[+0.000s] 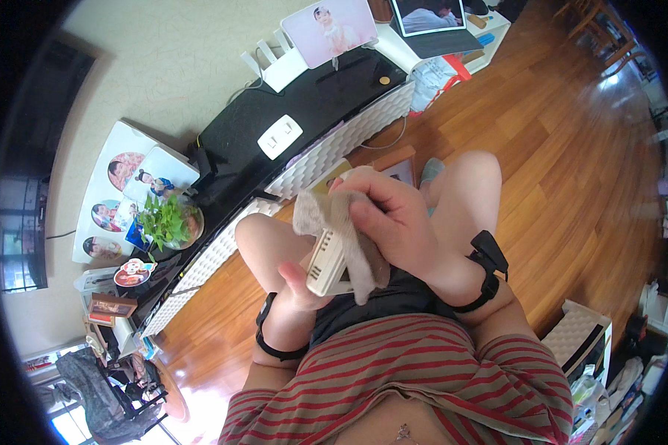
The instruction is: The person wipes a white handheld electronic device with a cloth, then wipes a black tabletop surface. They proceed to wipe two framed photographs and a small potted plant, placing each item back on the table after cleaning.
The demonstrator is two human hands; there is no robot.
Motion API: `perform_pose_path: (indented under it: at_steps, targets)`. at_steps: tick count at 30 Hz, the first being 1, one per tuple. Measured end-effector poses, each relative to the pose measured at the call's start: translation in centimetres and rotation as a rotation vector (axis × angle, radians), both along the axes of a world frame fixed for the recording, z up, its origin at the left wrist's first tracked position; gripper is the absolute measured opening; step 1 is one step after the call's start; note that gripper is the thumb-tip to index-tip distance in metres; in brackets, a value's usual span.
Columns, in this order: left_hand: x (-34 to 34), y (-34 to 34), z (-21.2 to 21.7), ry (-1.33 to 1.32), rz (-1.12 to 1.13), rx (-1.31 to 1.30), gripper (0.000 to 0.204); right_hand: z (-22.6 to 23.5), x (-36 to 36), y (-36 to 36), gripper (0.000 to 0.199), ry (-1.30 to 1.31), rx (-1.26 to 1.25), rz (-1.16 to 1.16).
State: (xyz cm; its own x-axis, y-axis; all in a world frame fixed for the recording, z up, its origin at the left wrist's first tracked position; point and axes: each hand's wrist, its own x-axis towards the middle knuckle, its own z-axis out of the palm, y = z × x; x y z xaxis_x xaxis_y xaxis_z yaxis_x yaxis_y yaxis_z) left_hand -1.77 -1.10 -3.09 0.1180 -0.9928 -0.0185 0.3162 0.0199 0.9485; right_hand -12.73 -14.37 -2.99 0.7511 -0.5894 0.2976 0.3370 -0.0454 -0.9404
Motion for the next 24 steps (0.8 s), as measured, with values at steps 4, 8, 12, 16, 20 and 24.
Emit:
perform_pose_path:
  at_steps: [4,8,12,16,20,24]
  targets:
    - [-1.4,-0.3,0.8,0.136,-0.014,0.111,0.139,-0.5,1.2,0.8,0.028,-0.029,0.457,-0.161]
    - [-1.6,-2.1,0.4,0.212,0.15,-0.059,0.136,-0.6,0.9,-0.3,0.04,-0.128,0.595,-0.191]
    - [0.4,-2.7,-0.2,0.773,-0.003,-0.175,0.105,-0.8,-1.2,-0.8,0.046,-0.369,0.713,-0.077]
    - [1.7,-2.2,-0.5,1.079,0.062,-0.193,0.102,-1.1,-1.7,0.3,0.051,-0.176,0.338,0.03]
    - [1.8,-2.3,-1.0,1.016,0.123,-0.2,0.105,-0.4,-1.1,2.4,0.061,-0.099,-1.165,-0.051]
    - [1.0,-1.9,-1.0,0.72,0.179,-0.226,0.104,0.3,-0.2,3.3,0.074,0.134,-1.089,0.063]
